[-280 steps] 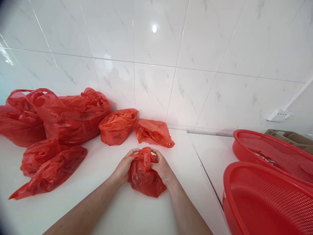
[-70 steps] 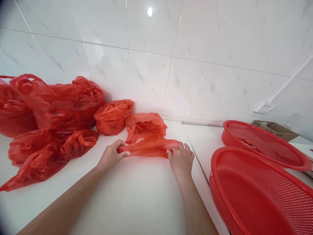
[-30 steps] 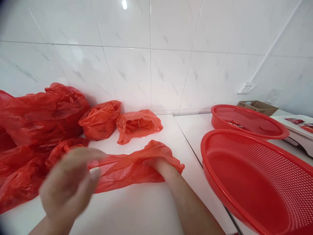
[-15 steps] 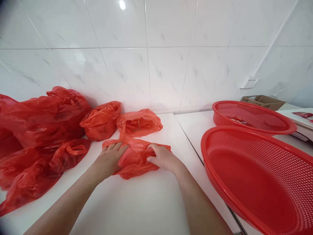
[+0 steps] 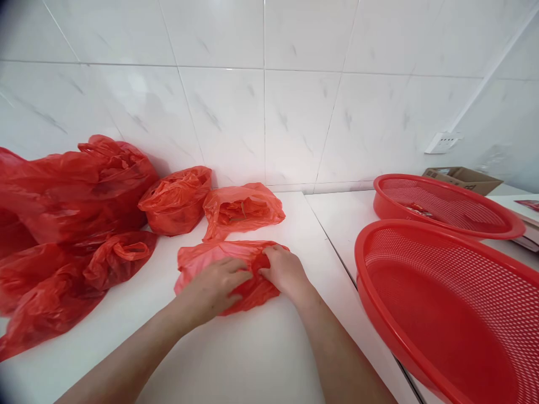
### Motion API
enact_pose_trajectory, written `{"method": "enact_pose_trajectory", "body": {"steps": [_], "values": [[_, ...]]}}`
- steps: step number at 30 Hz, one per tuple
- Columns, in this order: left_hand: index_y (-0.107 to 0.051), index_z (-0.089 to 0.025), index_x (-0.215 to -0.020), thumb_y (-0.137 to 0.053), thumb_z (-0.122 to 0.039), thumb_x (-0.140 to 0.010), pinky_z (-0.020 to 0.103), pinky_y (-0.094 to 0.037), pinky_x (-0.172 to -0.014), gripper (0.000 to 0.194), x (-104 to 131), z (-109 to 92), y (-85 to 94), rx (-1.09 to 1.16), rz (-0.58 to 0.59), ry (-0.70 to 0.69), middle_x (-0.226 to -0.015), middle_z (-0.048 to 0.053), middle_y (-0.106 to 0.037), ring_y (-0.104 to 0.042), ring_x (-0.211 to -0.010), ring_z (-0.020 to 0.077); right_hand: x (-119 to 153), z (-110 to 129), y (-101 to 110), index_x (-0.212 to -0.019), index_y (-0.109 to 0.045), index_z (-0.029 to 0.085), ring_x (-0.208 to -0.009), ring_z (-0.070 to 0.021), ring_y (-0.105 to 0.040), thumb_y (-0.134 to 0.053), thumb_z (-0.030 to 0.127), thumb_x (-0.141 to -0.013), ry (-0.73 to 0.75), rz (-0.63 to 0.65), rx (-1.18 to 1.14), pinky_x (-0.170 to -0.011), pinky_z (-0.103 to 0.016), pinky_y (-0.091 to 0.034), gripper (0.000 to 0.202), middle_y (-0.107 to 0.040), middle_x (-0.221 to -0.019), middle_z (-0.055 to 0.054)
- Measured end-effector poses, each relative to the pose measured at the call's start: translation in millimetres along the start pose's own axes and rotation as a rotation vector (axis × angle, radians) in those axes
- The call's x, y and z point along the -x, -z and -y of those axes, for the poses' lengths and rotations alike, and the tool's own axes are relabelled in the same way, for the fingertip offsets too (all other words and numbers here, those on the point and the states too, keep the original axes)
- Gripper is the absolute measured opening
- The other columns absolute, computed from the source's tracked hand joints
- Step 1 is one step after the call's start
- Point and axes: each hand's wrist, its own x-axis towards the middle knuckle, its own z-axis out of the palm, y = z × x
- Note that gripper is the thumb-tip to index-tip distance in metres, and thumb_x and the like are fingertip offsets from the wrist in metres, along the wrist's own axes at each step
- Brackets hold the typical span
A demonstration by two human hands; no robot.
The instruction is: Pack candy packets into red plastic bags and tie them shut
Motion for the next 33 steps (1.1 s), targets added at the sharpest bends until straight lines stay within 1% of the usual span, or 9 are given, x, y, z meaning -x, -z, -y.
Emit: {"method": "enact_pose_trajectory", "body": {"steps": [4, 7, 12, 17, 21, 24, 27, 29, 33], "values": [[-0.047, -0.031, -0.126, -0.055, -0.003, -0.055, 0.027, -0.045, -0.060, 0.077, 10, 2, -8.1, 0.045, 0.262, 0.170, -0.119, 0.006, -0.058, -0.061, -0.089, 0.0232, -6, -7, -5, -0.096, -0.060, 0.021, -0.090, -0.0235, -0.056, -0.071, 0.046, -0.060, -0.098, 0.036, 0.122, -0.064, -0.031, -0.043, 0.045, -0.055, -0.110, -0.008], [-0.052, -0.024, -0.121, -0.059, -0.011, -0.059, 0.028, -0.044, -0.056, 0.065, 13, 9, -1.8, 0.023, 0.340, 0.379, -0.116, 0.011, -0.059, -0.063, -0.082, 0.0251, -8, -12, -4, -0.097, -0.061, 0.022, -0.090, -0.0227, -0.056, -0.071, 0.046, -0.060, -0.084, 0.046, 0.110, -0.062, -0.030, -0.044, 0.045, -0.055, -0.109, -0.008], [-0.059, -0.018, -0.103, -0.065, -0.033, -0.067, 0.030, -0.044, -0.057, 0.040, 5, 10, 13.0, 0.026, 0.257, 0.474, -0.105, 0.012, -0.057, -0.061, -0.077, 0.0234, -2, -5, 3, -0.104, -0.061, 0.025, -0.102, -0.0216, -0.053, -0.070, 0.037, -0.066, 0.035, -0.052, 0.041, -0.075, -0.032, -0.046, 0.041, -0.056, -0.114, -0.004], [-0.060, -0.020, -0.090, -0.053, -0.024, -0.081, 0.029, -0.044, -0.061, 0.012, -7, 0, 19.6, -0.029, 0.097, 0.253, -0.086, 0.005, -0.058, -0.056, -0.076, 0.0189, 4, 10, 6, -0.095, -0.061, 0.024, -0.092, -0.0148, -0.056, -0.048, 0.023, -0.086, 0.149, -0.192, -0.050, -0.076, -0.029, -0.046, 0.016, -0.060, -0.099, -0.001], [-0.057, -0.025, -0.108, -0.059, -0.026, -0.078, 0.040, -0.043, -0.086, 0.030, -15, 12, 6.5, -0.052, 0.003, 0.173, -0.121, 0.008, -0.053, -0.047, -0.114, 0.0266, 1, 9, -4, -0.105, -0.060, 0.024, -0.112, -0.0245, -0.048, -0.067, 0.035, -0.073, 0.138, -0.140, 0.053, -0.090, -0.039, -0.041, 0.035, -0.055, -0.117, -0.006], [-0.047, -0.028, -0.126, -0.074, -0.042, -0.058, 0.053, -0.033, -0.098, 0.075, -14, 33, -11.5, -0.031, 0.083, 0.290, -0.142, 0.011, -0.035, -0.029, -0.130, 0.0365, -3, 1, -9, -0.116, -0.055, 0.025, -0.117, -0.0289, -0.044, -0.078, 0.047, -0.055, 0.056, -0.029, 0.069, -0.094, -0.044, -0.038, 0.070, -0.050, -0.125, -0.008], [-0.036, -0.030, -0.136, -0.074, -0.044, -0.056, 0.051, -0.031, -0.101, 0.089, -7, 49, -24.5, 0.061, 0.161, 0.361, -0.144, 0.010, -0.032, -0.028, -0.131, 0.0357, -6, -6, -7, -0.120, -0.051, 0.024, -0.114, -0.0263, -0.047, -0.079, 0.049, -0.050, 0.006, 0.041, -0.013, -0.091, -0.039, -0.040, 0.080, -0.053, -0.121, -0.007], [-0.033, -0.030, -0.138, -0.073, -0.043, -0.058, 0.049, -0.031, -0.102, 0.090, -3, 54, -26.6, 0.092, 0.145, 0.362, -0.143, 0.010, -0.034, -0.029, -0.131, 0.0335, -7, -9, -4, -0.119, -0.051, 0.023, -0.114, -0.0245, -0.048, -0.077, 0.050, -0.053, 0.002, 0.038, -0.105, -0.090, -0.037, -0.042, 0.076, -0.054, -0.122, -0.007], [-0.043, -0.025, -0.131, -0.072, -0.045, -0.063, 0.050, -0.031, -0.101, 0.076, 0, 48, -18.0, 0.070, -0.008, 0.275, -0.135, 0.012, -0.043, -0.038, -0.124, 0.0321, -5, -6, 3, -0.104, -0.058, 0.024, -0.101, -0.0169, -0.056, -0.053, 0.047, -0.082, 0.052, -0.131, -0.305, -0.083, -0.031, -0.045, 0.032, -0.061, -0.110, -0.003]]}}
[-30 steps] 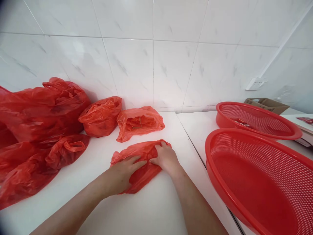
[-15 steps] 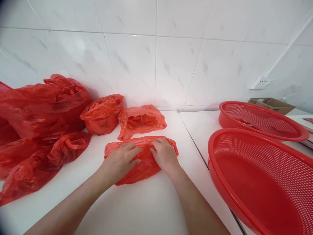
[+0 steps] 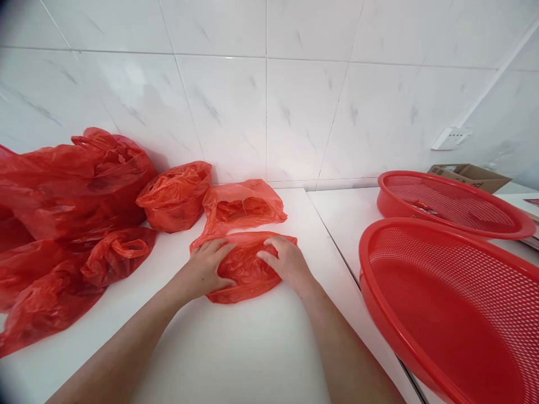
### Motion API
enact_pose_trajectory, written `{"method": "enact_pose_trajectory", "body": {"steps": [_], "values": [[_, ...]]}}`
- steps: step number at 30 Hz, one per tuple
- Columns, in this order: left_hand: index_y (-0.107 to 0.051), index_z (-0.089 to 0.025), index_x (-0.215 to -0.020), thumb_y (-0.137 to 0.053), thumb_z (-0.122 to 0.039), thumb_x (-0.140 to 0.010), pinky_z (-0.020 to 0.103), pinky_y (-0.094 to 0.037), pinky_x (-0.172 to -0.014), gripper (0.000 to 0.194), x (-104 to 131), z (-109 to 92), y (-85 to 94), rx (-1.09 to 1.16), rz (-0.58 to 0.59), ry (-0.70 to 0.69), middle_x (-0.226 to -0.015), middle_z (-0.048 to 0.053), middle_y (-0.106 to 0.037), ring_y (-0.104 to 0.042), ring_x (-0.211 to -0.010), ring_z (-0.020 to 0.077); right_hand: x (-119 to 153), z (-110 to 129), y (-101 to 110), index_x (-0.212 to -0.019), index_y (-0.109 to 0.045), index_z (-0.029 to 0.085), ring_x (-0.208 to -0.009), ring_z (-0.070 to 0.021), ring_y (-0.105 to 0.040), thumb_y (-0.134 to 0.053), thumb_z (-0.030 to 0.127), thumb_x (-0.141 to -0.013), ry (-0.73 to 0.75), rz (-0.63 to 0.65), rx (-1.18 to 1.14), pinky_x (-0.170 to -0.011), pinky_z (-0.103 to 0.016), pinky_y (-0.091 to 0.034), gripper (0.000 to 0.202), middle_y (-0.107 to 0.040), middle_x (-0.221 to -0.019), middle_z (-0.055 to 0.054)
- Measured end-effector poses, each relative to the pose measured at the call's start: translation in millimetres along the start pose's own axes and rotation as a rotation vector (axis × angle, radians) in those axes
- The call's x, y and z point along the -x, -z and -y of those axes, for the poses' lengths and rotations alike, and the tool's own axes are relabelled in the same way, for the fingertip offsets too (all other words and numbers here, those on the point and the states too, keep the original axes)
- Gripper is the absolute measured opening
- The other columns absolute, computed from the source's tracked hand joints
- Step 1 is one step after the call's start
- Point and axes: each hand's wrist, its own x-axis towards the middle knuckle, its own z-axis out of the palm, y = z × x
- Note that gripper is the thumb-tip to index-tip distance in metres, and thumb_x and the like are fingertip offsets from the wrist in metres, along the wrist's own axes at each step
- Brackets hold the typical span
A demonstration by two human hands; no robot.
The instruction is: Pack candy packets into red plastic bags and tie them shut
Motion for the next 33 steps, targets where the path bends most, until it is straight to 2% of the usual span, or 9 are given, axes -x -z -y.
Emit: {"method": "enact_pose_trajectory", "body": {"steps": [4, 6, 9, 11, 14, 18, 22, 28, 33], "values": [[-0.056, -0.020, -0.117, -0.055, -0.036, -0.083, 0.043, -0.040, -0.093, 0.037, 3, -12, 7.3, 0.004, -0.133, -0.169, -0.118, 0.010, -0.055, -0.050, -0.107, 0.0252, 2, 8, -1, -0.093, -0.061, 0.023, -0.090, -0.0165, -0.058, -0.042, 0.034, -0.090, 0.101, -0.140, -0.013, -0.077, -0.031, -0.047, 0.023, -0.064, -0.097, -0.003], [-0.062, -0.020, -0.106, -0.047, -0.027, -0.088, 0.039, -0.042, -0.088, 0.024, 5, -15, 6.1, -0.014, -0.093, -0.214, -0.106, 0.008, -0.061, -0.054, -0.099, 0.0223, 2, 8, -6, -0.089, -0.064, 0.023, -0.091, -0.0171, -0.057, -0.045, 0.029, -0.088, 0.176, -0.100, 0.044, -0.080, -0.033, -0.046, 0.020, -0.064, -0.096, -0.003], [-0.065, -0.021, -0.095, -0.054, -0.027, -0.083, 0.039, -0.043, -0.083, 0.017, 6, -13, 0.8, -0.043, 0.016, -0.144, -0.095, 0.006, -0.063, -0.056, -0.092, 0.0226, 1, 2, -12, -0.079, -0.067, 0.023, -0.090, -0.0176, -0.057, -0.055, 0.024, -0.082, 0.208, 0.055, 0.177, -0.082, -0.035, -0.045, 0.012, -0.064, -0.092, -0.002], [-0.064, -0.021, -0.096, -0.061, -0.030, -0.078, 0.040, -0.043, -0.083, 0.021, 6, -10, -1.6, -0.042, 0.048, -0.096, -0.097, 0.005, -0.063, -0.056, -0.093, 0.0239, 1, -1, -13, -0.078, -0.067, 0.023, -0.085, -0.0159, -0.057, -0.059, 0.023, -0.078, 0.174, 0.118, 0.203, -0.078, -0.033, -0.047, 0.008, -0.063, -0.091, -0.001], [-0.062, -0.021, -0.101, -0.060, -0.030, -0.079, 0.040, -0.042, -0.085, 0.024, 8, -7, -1.1, -0.022, 0.018, -0.104, -0.105, 0.006, -0.063, -0.056, -0.097, 0.0236, 2, 0, -10, -0.082, -0.066, 0.023, -0.084, -0.0133, -0.058, -0.056, 0.024, -0.081, 0.183, 0.035, 0.138, -0.076, -0.029, -0.047, 0.010, -0.063, -0.094, 0.000], [-0.061, -0.020, -0.103, -0.047, -0.025, -0.088, 0.037, -0.042, -0.086, 0.021, 9, -7, 2.5, 0.000, -0.149, -0.172, -0.108, 0.006, -0.063, -0.056, -0.099, 0.0209, 6, 11, -5, -0.086, -0.064, 0.023, -0.087, -0.0137, -0.058, -0.047, 0.024, -0.087, 0.239, -0.144, 0.067, -0.079, -0.028, -0.047, 0.017, -0.064, -0.093, -0.001], [-0.062, -0.021, -0.102, -0.043, -0.021, -0.089, 0.039, -0.041, -0.090, 0.023, 10, -6, 4.7, -0.033, -0.332, -0.182, -0.110, 0.008, -0.063, -0.055, -0.102, 0.0213, 7, 13, -6, -0.098, -0.062, 0.024, -0.087, -0.0152, -0.059, -0.043, 0.026, -0.088, 0.153, -0.215, 0.119, -0.074, -0.029, -0.048, 0.021, -0.062, -0.102, -0.003], [-0.061, -0.022, -0.103, -0.049, -0.022, -0.085, 0.048, -0.034, -0.099, 0.021, 10, 1, 2.5, -0.067, -0.521, 0.020, -0.130, 0.009, -0.050, -0.042, -0.123, 0.0276, 3, 2, -8, -0.114, -0.057, 0.024, -0.118, -0.0206, -0.048, -0.042, 0.024, -0.087, 0.108, -0.286, 0.141, -0.089, -0.037, -0.046, 0.031, -0.047, -0.135, -0.004], [-0.058, -0.022, -0.107, -0.051, -0.031, -0.083, 0.044, -0.036, -0.103, 0.026, 5, 17, -9.3, 0.197, -0.603, 0.201, -0.127, 0.009, -0.046, -0.043, -0.122, 0.0246, 1, 2, -7, -0.103, -0.061, 0.024, -0.103, -0.0188, -0.055, -0.043, 0.021, -0.084, 0.094, -0.346, 0.125, -0.079, -0.032, -0.048, 0.026, -0.056, -0.115, -0.006]]}}
